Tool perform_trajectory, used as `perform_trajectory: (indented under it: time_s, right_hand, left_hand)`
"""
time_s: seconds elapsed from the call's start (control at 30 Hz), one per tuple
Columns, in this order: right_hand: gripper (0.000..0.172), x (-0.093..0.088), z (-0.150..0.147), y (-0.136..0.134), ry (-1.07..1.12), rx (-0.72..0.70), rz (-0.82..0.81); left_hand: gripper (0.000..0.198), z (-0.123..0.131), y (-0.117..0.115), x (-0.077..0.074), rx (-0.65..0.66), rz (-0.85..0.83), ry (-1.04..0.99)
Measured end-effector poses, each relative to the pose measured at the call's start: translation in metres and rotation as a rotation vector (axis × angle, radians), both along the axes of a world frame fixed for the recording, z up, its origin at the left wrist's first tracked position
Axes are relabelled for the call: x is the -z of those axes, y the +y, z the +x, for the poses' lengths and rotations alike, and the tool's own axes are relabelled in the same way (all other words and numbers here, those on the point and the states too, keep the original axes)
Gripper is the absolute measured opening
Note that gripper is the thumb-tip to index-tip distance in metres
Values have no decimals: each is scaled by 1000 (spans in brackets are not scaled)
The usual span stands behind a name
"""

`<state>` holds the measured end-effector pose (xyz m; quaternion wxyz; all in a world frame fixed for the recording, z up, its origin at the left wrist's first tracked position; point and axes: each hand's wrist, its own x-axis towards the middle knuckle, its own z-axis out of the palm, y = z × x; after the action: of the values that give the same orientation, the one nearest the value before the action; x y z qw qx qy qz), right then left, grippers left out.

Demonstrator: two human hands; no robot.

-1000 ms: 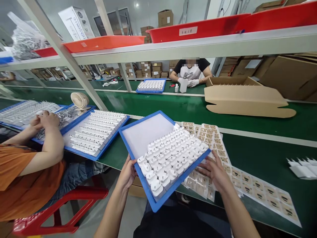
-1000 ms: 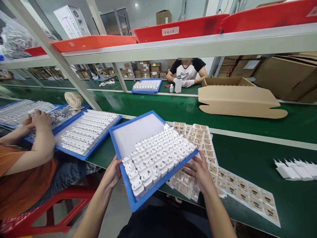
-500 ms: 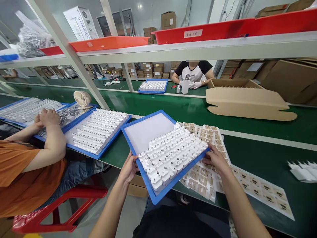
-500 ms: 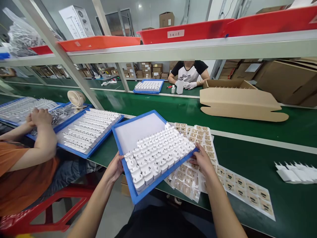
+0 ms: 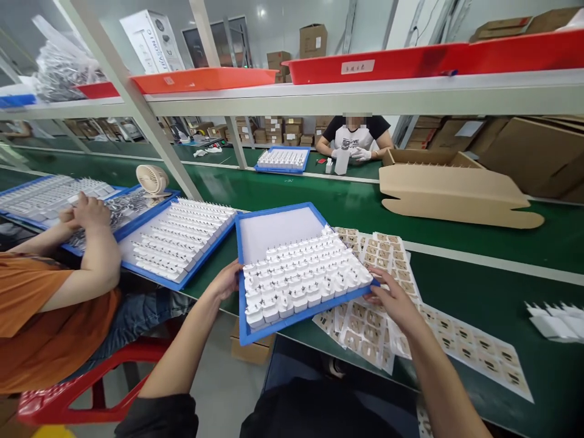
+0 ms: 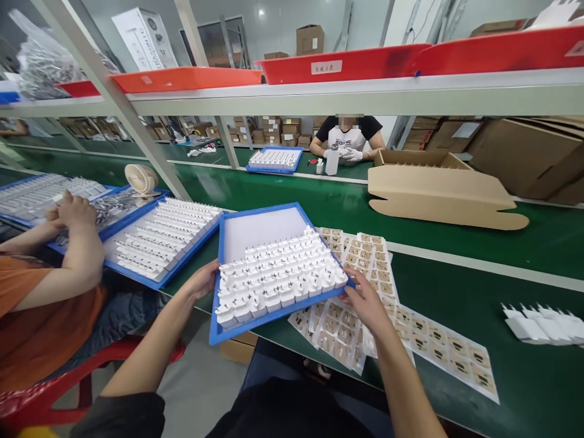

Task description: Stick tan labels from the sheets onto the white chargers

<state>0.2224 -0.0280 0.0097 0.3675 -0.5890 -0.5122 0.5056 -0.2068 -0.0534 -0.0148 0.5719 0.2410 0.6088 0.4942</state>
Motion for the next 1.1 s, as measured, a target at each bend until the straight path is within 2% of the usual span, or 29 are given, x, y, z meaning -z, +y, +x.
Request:
perform_trajectory:
  time_s: [0.1,0.13,0.27,0.37,0.5,0.6,0.67,0.77,0.87,0.93,1.0,1.1]
  right_hand:
    - [49,-7,-12,-31,180,-48,-31]
    - [49,-8,-18,-41,232,-73,-49]
    - [49,-7,-47,-75,381,-147,-130]
    - [48,-9,-66,-89,449,-169,-176]
    - [51,-13,-82,-96,475,-232,-193]
    - [51,-3,-93,-99,472,-261,-206]
    - [48,9,-100,-101,462,-286,-197]
    - [43,21,-107,-104,397,-336,-164]
    - [38,18,-96,-103,225,-467,-104]
    - [33,12,-74,-98,71,-515,-5]
    - [33,11,-41,-89,-115,-426,131]
    - [40,24,20,-71,-474,-143,382]
  left_hand:
    - [15,-16,15,-6,-43,-70,81]
    - [14,-22,19,-8,-64,-101,117]
    - [27,-42,31,-22,-134,-216,283]
    - [27,-56,29,-41,-140,-234,397]
    - [42,-72,14,-66,-69,-121,488]
    - [55,-72,-5,-73,-82,101,731]
    - [54,-61,-20,-73,-43,212,805]
    - [49,-24,-42,-67,27,301,911]
    - [44,22,-58,-58,144,393,1007]
    - [38,49,-66,-51,217,492,1029]
    - [32,70,-72,-44,241,573,1022]
    - [28,87,-74,-42,274,664,1008]
